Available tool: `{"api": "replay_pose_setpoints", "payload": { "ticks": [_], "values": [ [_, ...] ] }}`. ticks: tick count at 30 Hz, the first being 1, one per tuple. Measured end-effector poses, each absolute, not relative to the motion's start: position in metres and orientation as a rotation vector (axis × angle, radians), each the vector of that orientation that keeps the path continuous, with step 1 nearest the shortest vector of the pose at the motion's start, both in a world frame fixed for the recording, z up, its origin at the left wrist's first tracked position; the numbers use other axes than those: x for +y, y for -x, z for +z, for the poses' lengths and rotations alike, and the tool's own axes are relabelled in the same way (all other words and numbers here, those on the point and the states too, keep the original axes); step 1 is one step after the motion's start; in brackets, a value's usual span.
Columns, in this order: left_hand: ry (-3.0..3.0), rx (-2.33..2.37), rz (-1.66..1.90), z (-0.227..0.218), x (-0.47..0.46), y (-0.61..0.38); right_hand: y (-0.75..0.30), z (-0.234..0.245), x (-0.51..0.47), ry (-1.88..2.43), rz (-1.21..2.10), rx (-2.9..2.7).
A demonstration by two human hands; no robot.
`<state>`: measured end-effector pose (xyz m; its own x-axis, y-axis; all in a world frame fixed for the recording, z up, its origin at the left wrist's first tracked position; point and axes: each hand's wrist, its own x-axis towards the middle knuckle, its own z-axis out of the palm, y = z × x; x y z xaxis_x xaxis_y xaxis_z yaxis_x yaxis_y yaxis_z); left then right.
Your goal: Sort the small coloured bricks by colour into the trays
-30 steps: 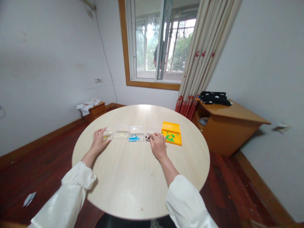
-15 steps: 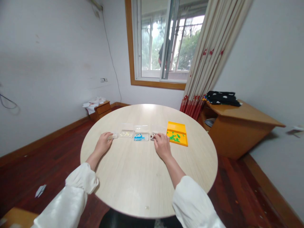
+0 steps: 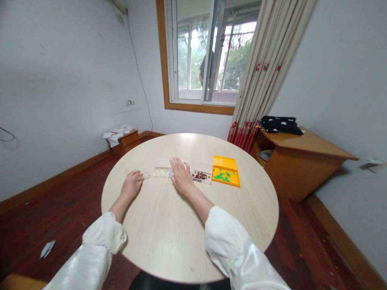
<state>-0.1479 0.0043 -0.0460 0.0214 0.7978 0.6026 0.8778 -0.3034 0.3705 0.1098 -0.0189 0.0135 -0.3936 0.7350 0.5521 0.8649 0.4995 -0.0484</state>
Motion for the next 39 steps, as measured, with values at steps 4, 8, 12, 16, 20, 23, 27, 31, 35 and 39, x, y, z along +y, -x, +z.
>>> {"api": "replay_pose_setpoints", "payload": {
  "ticks": [4, 8, 12, 16, 20, 23, 27, 31, 35, 39],
  "values": [
    [2.156, -1.804, -1.172, -0.046, 0.004, 0.147, -0.075, 0.036, 0.005, 1.357, -0.261, -2.320],
    [2.122, -1.847, -1.219, -0.047, 0.005, 0.146, -0.053, 0.037, 0.023, 1.428, -0.221, -2.393],
    [2.111, -1.882, -1.278, -0.048, 0.006, 0.145, -0.042, 0.026, 0.027, 1.416, -0.225, -2.426],
    [2.082, -1.904, -1.303, -0.048, 0.006, 0.144, -0.037, 0.017, 0.020, 1.374, -0.249, -2.419],
    [2.040, -1.926, -1.250, -0.046, 0.004, 0.143, -0.032, 0.010, 0.009, 1.348, -0.238, -2.426],
    [2.044, -1.922, -1.155, -0.042, -0.001, 0.141, -0.027, 0.004, 0.001, 1.344, -0.215, -2.429],
    [2.059, -1.900, -0.970, -0.033, -0.008, 0.134, -0.023, -0.005, -0.006, 1.331, -0.175, -2.423],
    [2.097, -1.891, -0.780, -0.027, -0.014, 0.126, -0.024, -0.012, -0.006, 1.327, -0.112, -2.401],
    [2.160, -1.889, -0.677, -0.026, -0.015, 0.123, -0.025, -0.014, -0.005, 1.334, -0.079, -2.380],
    [2.168, -1.907, -0.616, -0.026, -0.015, 0.122, -0.025, -0.013, -0.004, 1.333, -0.066, -2.375]
  ]
}}
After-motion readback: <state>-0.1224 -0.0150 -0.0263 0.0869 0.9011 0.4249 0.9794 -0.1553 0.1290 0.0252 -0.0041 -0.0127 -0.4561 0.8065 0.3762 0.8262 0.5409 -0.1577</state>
